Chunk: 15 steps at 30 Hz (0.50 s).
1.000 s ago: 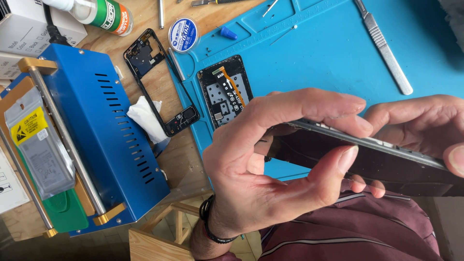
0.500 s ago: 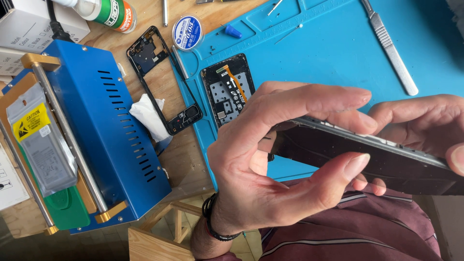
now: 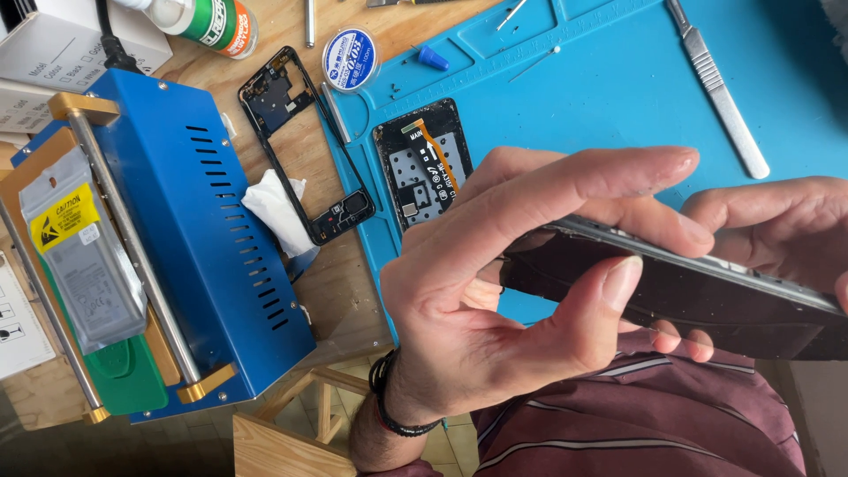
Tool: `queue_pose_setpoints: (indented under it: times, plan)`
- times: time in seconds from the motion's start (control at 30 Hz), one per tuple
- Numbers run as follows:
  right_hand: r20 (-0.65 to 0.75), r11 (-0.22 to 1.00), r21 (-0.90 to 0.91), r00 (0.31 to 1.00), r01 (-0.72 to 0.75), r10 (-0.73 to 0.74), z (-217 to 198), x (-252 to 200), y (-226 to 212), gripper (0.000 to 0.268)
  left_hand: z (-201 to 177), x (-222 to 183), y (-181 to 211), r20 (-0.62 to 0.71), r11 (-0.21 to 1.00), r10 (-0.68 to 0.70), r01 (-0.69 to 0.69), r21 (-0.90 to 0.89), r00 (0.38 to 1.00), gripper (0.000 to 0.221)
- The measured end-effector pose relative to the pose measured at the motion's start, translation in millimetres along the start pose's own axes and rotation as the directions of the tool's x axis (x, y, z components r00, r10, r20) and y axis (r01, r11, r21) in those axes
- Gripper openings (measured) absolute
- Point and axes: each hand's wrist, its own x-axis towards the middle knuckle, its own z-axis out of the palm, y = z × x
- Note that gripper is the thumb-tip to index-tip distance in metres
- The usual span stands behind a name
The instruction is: Repairing a mobile phone by cleaning internal components with a brush, applying adhesive, and using a screwdriver.
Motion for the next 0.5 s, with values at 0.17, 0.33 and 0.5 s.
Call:
queue_pose_setpoints:
  times: [0.17, 0.33, 0.5]
  plan:
    - [0.018, 1.0, 0.001, 1.0, 0.015, -0.015, -1, 0, 0, 0.099, -4, -5, -10, -0.064, 0.998, 0.058, -0.057, 0.021, 0.996, 0.043]
    - [0.038, 0.999, 0.0, 0.999, 0.033, -0.033, -1, 1, -2, 0.103, -14, -3, -19, -0.149, 0.99, 0.138, -0.132, 0.051, 0.979, 0.055]
    - [-0.302, 0.574, -0.817, 0.806, 0.057, -0.509, 32, 1, 19, 0.07, -18, -2, -31, -0.23, 0.979, 0.203, -0.193, 0.068, 0.952, 0.064]
